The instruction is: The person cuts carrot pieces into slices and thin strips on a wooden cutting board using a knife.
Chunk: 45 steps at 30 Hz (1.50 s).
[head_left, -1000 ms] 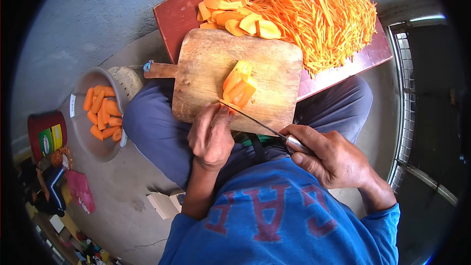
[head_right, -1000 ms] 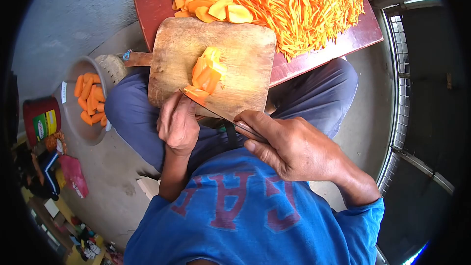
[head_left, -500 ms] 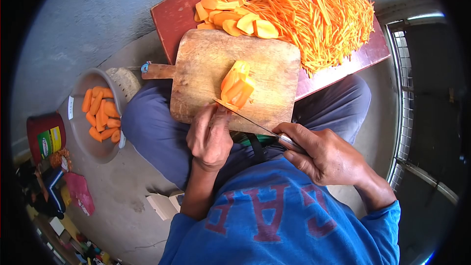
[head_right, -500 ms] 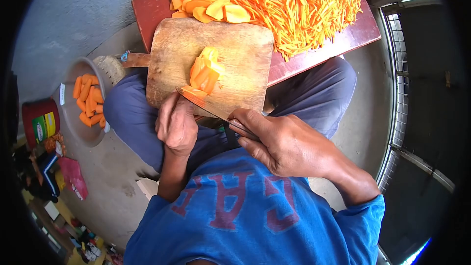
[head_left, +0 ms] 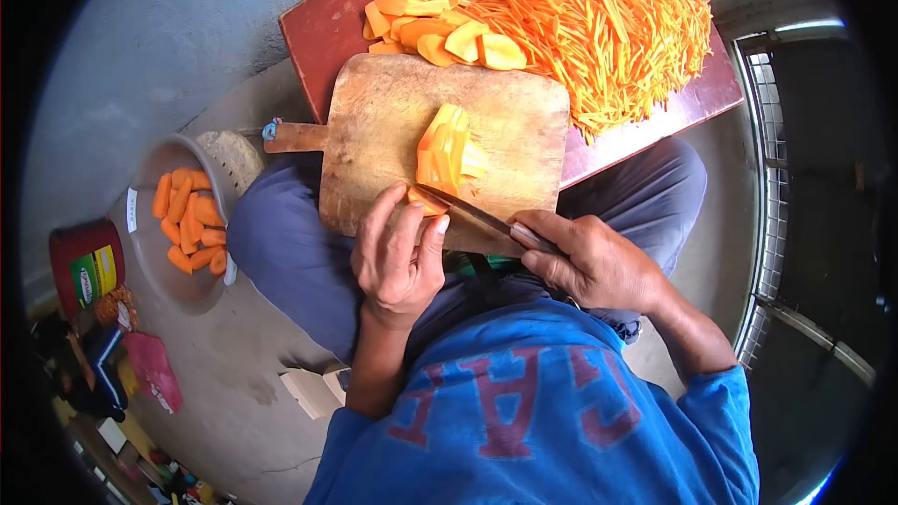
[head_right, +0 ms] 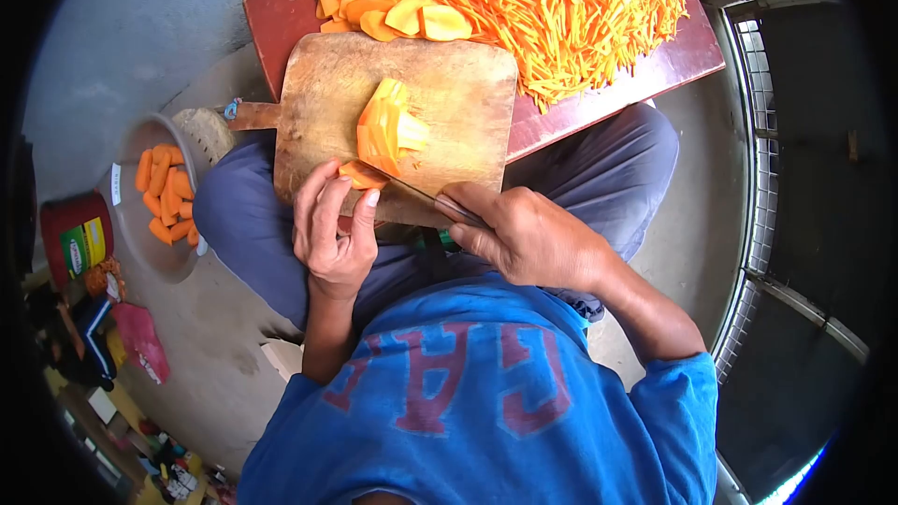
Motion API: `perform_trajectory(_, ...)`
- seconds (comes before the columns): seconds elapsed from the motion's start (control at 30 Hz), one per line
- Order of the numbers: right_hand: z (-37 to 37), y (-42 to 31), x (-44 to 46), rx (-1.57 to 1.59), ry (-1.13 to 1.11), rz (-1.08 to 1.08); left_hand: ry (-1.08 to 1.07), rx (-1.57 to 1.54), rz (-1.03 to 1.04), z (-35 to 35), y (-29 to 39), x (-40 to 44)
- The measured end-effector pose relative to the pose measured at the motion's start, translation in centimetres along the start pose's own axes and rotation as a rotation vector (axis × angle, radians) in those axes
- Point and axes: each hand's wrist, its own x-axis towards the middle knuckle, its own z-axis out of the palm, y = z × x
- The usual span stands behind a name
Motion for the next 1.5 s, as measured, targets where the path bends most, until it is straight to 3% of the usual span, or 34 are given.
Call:
perform_trajectory(0.1,-0.7,-0.1,0.9,-0.022,0.019,0.002,-0.019,-0.082,0.004,0.2,-0.7,-0.4)
perform_trajectory(0.33,-1.1,0.5,0.6,0.004,0.129,-0.055,0.037,0.049,-0.026,-0.3,-0.4,-0.1)
perform_trajectory(0.53,-3.3,1.4,-1.1,-0.073,-0.067,-0.029,-0.006,0.098,-0.032,-0.5,-0.3,-0.2)
perform_trajectory(0.63,-3.5,3.7,-0.4,-0.125,0.017,-0.249,-0.013,0.078,-0.039,-0.5,-0.3,-0.3)
perform_trajectory(0.77,-5.3,2.6,0.7,-0.268,-0.088,-0.122,-0.03,0.045,-0.094,-0.6,-0.3,-0.4)
perform_trajectory(1.1,-5.3,3.1,1.5,-0.312,-0.016,-0.204,-0.215,-0.062,-0.173,-1.7,-0.4,1.0)
perform_trajectory(1.2,-5.4,2.2,1.5,-0.281,-0.036,-0.165,-0.225,-0.192,-0.289,-1.8,-0.7,0.7)
perform_trajectory(1.5,-4.0,2.2,0.6,-0.347,-0.006,-0.183,-0.228,-0.186,-0.291,-1.7,-0.9,0.6)
